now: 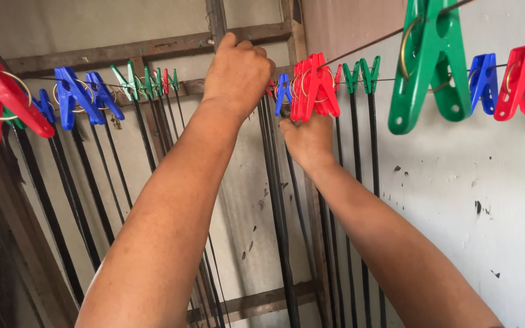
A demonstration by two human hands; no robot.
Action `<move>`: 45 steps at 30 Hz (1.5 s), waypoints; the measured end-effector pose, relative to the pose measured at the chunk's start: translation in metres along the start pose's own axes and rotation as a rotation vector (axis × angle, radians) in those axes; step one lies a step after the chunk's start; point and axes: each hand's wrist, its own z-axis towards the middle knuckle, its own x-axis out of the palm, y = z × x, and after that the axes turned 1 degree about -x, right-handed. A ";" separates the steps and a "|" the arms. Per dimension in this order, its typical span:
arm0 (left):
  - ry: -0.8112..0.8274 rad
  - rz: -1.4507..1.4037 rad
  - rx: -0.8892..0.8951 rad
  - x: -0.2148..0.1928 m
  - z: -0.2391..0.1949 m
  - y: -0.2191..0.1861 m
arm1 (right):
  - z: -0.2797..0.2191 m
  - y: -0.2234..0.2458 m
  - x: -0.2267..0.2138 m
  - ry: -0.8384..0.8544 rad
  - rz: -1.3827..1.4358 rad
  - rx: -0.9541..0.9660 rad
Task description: Applying edge paint to long leather strips using a roller applicator and hanging them on a rack to dry.
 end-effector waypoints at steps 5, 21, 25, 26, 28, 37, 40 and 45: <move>-0.022 0.002 0.006 -0.002 -0.001 -0.002 | -0.001 -0.007 0.006 -0.001 0.003 -0.021; -0.169 -0.106 -0.009 -0.002 -0.014 -0.006 | -0.009 -0.020 0.007 -0.051 -0.173 -0.313; 0.076 -0.320 -0.068 -0.016 -0.020 -0.005 | -0.008 -0.017 0.006 -0.036 -0.133 -0.351; 0.053 -0.425 -0.125 -0.018 -0.024 -0.004 | -0.007 -0.015 0.006 -0.029 -0.137 -0.361; 0.032 -0.529 -0.185 -0.023 -0.033 -0.003 | -0.004 -0.013 0.006 -0.019 -0.138 -0.372; 0.014 -0.605 -0.300 -0.059 -0.094 -0.005 | 0.002 -0.020 0.019 -0.043 -0.161 -0.459; 0.038 -0.603 -0.346 -0.075 -0.118 -0.014 | 0.000 -0.016 0.017 -0.107 -0.137 -0.471; 0.105 -0.763 -0.254 -0.112 -0.156 -0.036 | -0.007 -0.022 0.015 -0.080 -0.124 -0.356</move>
